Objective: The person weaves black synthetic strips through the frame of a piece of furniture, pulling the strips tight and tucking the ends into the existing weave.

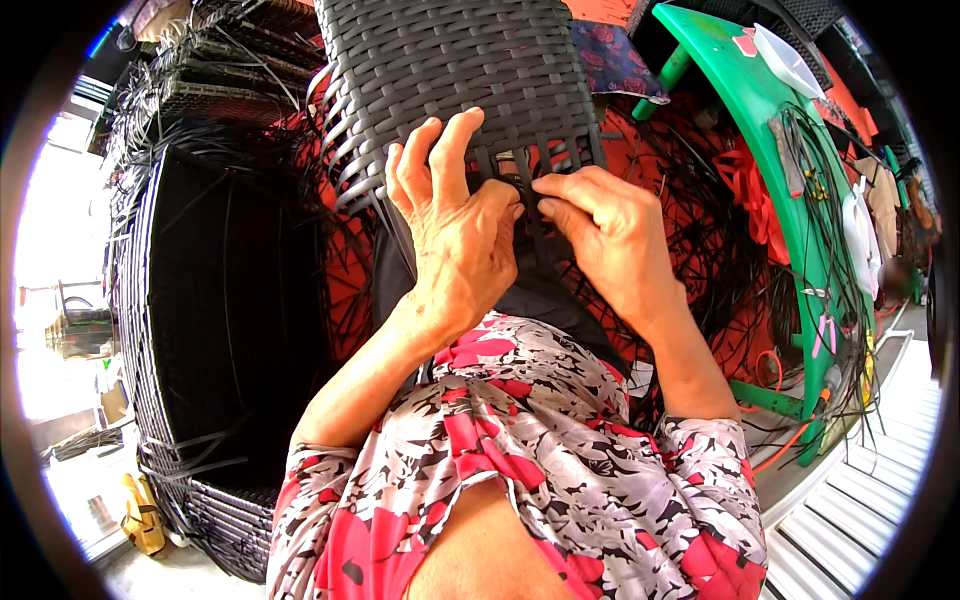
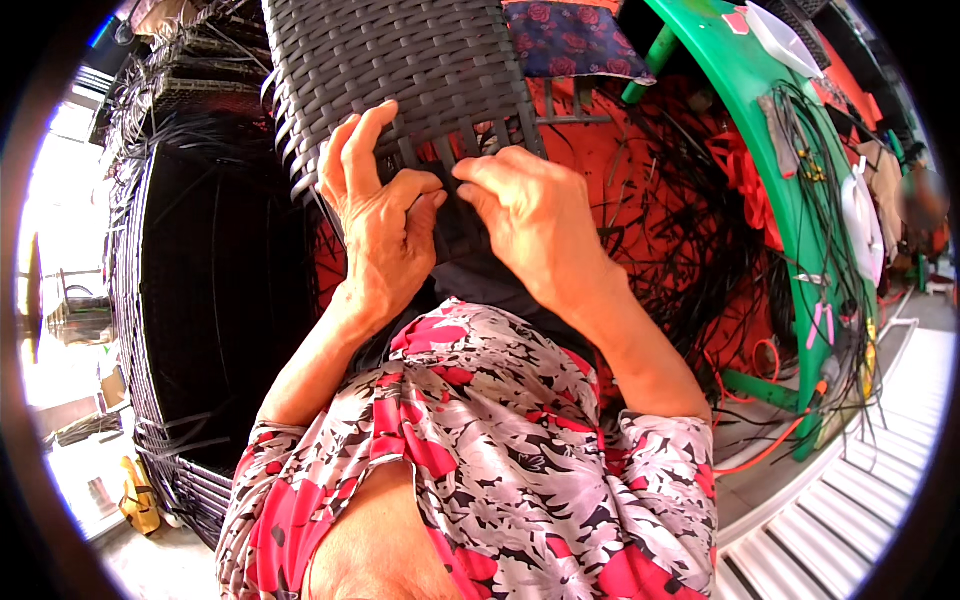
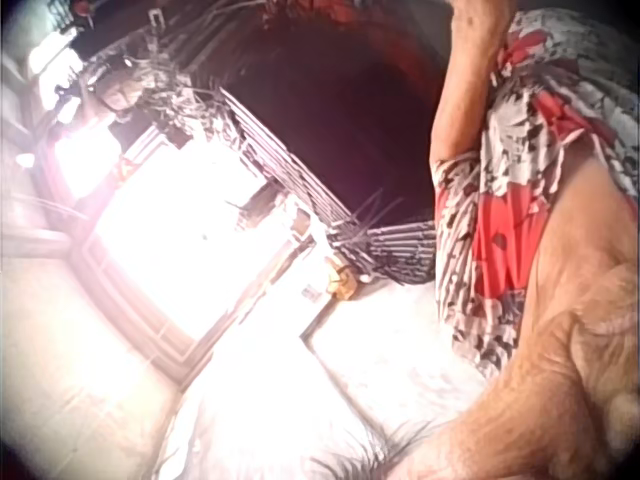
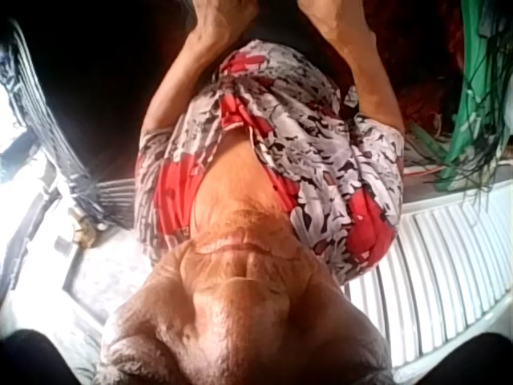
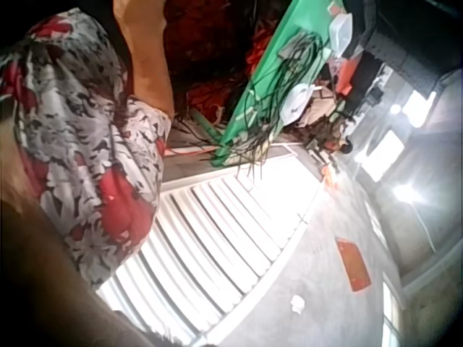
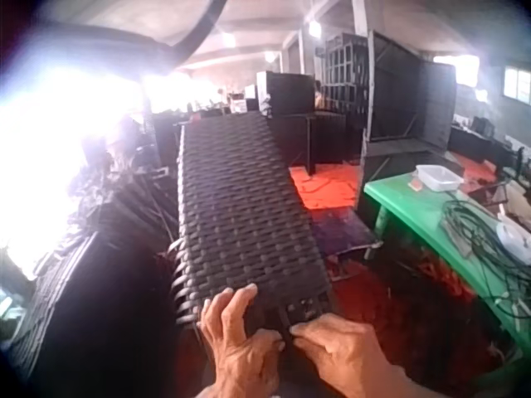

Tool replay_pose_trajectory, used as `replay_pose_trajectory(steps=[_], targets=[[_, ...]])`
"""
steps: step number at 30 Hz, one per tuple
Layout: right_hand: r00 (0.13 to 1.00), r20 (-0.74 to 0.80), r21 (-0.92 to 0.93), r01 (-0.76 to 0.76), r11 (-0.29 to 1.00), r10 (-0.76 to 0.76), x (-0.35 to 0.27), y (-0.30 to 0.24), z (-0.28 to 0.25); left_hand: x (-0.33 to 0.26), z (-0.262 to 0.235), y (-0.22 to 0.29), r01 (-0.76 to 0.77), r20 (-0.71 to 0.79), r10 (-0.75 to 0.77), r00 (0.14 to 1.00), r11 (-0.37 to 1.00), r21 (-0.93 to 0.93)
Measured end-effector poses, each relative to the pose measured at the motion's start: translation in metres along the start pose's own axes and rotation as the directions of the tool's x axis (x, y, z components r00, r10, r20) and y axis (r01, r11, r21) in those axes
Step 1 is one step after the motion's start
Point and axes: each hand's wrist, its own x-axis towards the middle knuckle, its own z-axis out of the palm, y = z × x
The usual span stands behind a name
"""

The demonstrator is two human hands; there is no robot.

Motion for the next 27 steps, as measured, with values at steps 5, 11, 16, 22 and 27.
replay_pose_trajectory(steps=[5, 11, 16, 22, 27], targets=[[0.993, -0.045, 0.248, 0.116, 0.962, -0.108, -0.009, -0.003, 0.021, -0.012, -0.018, 0.007, -0.097, -0.152, 0.084, 0.985, 0.992, -0.085], [0.947, 0.129, 0.135, -0.312, 0.94, 0.296, 0.002, -0.026, 0.006, -0.026, -0.031, -0.013, 0.038, -0.03, -0.037, 0.999, 0.997, 0.062], [0.982, 0.172, -0.185, 0.113, 0.976, -0.081, 0.012, -0.015, 0.024, -0.019, -0.025, -0.004, 0.061, 0.138, -0.103, 0.985, 0.959, 0.276], [0.993, 0.012, 0.014, 0.117, 0.993, -0.117, 0.012, -0.011, 0.029, -0.025, -0.022, -0.019, 0.083, 0.008, -0.083, 0.997, 0.996, 0.03], [0.978, 0.014, 0.219, 0.199, 0.955, -0.207, 0.004, -0.021, 0.035, -0.028, -0.043, -0.003, 0.047, -0.16, -0.051, 0.986, 0.998, -0.03]])
